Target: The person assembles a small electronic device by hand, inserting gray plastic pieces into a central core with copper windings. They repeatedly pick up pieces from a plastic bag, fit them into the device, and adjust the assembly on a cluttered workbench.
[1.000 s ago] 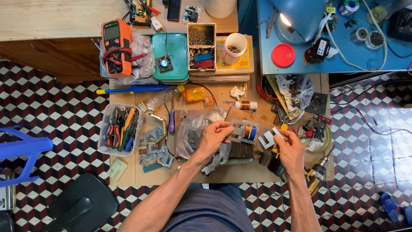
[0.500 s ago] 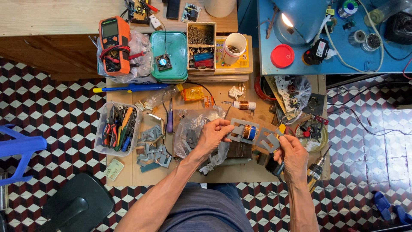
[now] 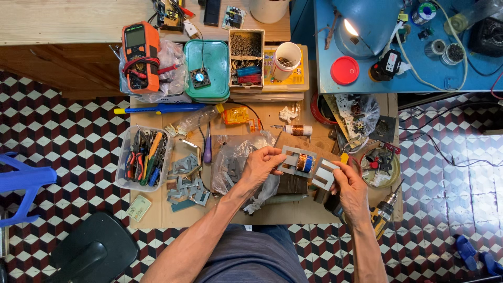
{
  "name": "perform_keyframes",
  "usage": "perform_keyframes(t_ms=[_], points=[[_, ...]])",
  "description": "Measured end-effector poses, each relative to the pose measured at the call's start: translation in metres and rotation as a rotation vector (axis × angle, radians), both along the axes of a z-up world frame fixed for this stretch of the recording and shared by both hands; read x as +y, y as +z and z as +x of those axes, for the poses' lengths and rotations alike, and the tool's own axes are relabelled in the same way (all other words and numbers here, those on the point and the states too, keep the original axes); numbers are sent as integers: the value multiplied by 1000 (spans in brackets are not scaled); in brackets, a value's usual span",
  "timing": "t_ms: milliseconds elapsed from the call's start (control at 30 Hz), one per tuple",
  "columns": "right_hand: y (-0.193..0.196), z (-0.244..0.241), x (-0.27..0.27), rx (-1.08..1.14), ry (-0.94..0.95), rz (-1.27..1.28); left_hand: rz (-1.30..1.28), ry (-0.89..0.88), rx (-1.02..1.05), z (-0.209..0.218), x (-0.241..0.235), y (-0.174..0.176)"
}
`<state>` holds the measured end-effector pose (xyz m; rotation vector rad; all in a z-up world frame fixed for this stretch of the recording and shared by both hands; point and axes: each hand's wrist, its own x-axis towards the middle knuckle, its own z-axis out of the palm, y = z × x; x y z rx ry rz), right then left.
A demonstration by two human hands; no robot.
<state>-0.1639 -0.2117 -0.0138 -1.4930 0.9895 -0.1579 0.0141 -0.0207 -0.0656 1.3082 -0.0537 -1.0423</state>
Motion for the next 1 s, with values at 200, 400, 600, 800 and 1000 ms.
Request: perform_keyframes(t_ms=[200, 400, 600, 800, 1000], points=[[7, 5, 4, 79, 60, 1, -23, -5, 71, 1, 3, 6], [19, 5, 10, 130, 95, 9, -11, -5, -6, 0, 2, 7], [27, 5, 8, 154, 175, -44, 72, -19, -127, -1, -1, 9], [27, 5, 6, 155, 156, -19, 29, -18, -20, 0, -5, 10], [26, 4, -2, 87, 133, -34, 125, -8, -100, -8, -6, 25]])
